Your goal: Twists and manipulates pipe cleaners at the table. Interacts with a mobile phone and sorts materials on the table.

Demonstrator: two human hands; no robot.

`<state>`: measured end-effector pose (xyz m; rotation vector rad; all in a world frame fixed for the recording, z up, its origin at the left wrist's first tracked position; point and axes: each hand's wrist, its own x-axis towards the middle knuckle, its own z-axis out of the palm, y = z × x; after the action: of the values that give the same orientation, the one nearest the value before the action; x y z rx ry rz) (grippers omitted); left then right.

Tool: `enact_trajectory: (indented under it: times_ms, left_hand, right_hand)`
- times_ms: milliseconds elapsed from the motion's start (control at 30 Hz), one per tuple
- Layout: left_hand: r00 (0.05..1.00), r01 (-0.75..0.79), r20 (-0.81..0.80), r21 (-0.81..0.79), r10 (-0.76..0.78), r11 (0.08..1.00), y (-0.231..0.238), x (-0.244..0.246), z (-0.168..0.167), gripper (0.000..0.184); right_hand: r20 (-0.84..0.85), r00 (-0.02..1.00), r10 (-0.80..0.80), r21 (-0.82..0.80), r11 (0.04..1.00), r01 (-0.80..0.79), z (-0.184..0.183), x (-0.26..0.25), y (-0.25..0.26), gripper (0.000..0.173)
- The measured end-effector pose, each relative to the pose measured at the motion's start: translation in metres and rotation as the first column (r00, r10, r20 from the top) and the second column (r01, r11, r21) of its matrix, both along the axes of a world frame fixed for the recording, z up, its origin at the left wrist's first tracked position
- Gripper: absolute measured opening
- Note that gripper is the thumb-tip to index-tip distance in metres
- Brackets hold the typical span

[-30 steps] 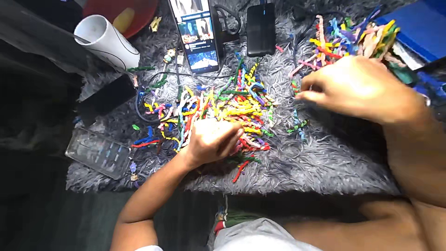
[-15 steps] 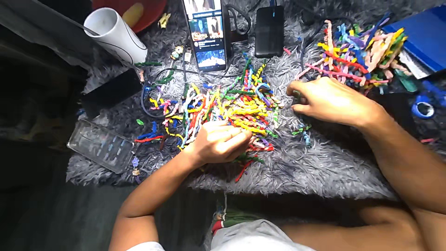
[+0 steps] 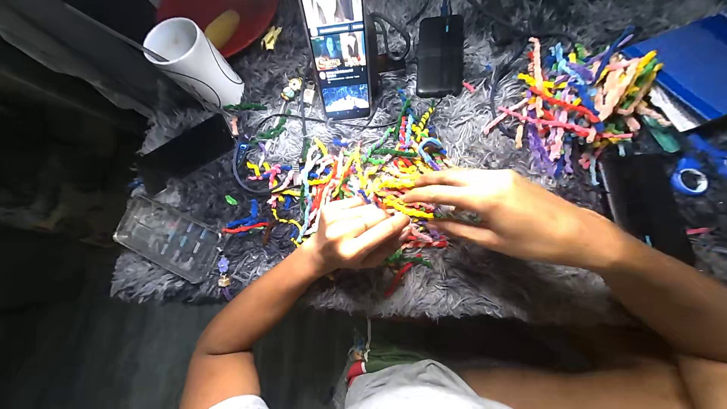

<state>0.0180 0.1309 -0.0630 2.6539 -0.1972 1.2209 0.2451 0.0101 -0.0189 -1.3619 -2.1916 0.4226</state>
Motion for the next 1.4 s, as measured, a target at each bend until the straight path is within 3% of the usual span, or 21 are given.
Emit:
enact_trajectory:
  times_ms: [67, 200, 300, 433, 600, 733, 867, 1033, 1133, 1267, 1400]
  left_hand:
    - [1.000, -0.015, -0.005, 0.008, 0.015, 1.000, 0.001, 0.001, 0.000, 0.020]
    - [1.000, 0.005, -0.026, 0.028, -0.004, 1.000, 0.000, 0.003, -0.005, 0.018]
    - [0.999, 0.005, -0.031, 0.023, -0.004, 1.000, 0.002, 0.003, -0.006, 0.018]
    - [0.999, -0.002, -0.038, 0.020, 0.003, 1.000, 0.002, 0.003, -0.006, 0.018]
    - [0.999, 0.009, -0.048, 0.034, -0.007, 0.999, 0.000, 0.004, -0.005, 0.019]
    - [0.999, 0.005, -0.051, 0.003, -0.005, 1.000, -0.002, 0.003, -0.003, 0.020]
    - [0.999, -0.006, -0.045, -0.049, 0.004, 0.999, -0.003, 0.004, -0.006, 0.036]
    - [0.989, 0.144, -0.020, -0.124, -0.147, 0.982, -0.010, 0.005, -0.006, 0.038]
    - [0.985, 0.168, -0.014, -0.112, -0.171, 0.979, -0.012, 0.004, -0.005, 0.025]
    - [0.990, 0.140, 0.033, -0.119, -0.137, 0.983, -0.012, 0.001, -0.002, 0.026]
    - [0.992, 0.106, 0.080, -0.132, -0.096, 0.986, -0.010, 0.001, 0.002, 0.024]
  right_hand:
    - [0.161, 0.983, -0.085, 0.027, 0.996, 0.081, 0.007, 0.009, -0.007, 0.025]
    - [0.549, 0.812, -0.196, -0.203, 0.912, 0.357, 0.021, 0.029, -0.014, 0.022]
    - [0.603, 0.785, -0.141, -0.346, 0.841, 0.416, 0.009, 0.038, -0.004, 0.027]
    - [0.415, 0.909, 0.044, -0.473, 0.864, 0.174, -0.002, 0.037, 0.000, 0.016]
    - [0.073, 0.977, 0.199, -0.295, 0.940, -0.169, -0.007, 0.031, -0.003, 0.007]
    - [-0.067, 0.989, 0.129, -0.043, 0.990, -0.132, 0.002, 0.012, -0.006, 0.014]
    - [-0.311, 0.947, 0.076, 0.030, 0.997, -0.071, 0.011, -0.011, -0.009, 0.014]
    - [-0.282, 0.957, 0.064, 0.145, 0.989, -0.024, 0.004, -0.029, -0.015, 0.018]
    - [-0.346, 0.936, 0.066, 0.068, 0.997, -0.045, 0.002, -0.032, -0.015, 0.020]
    - [-0.401, 0.915, 0.037, -0.072, 0.995, -0.071, 0.011, -0.017, -0.012, 0.014]
    - [-0.376, 0.926, 0.016, -0.061, 0.997, -0.043, 0.017, -0.008, -0.011, 0.012]
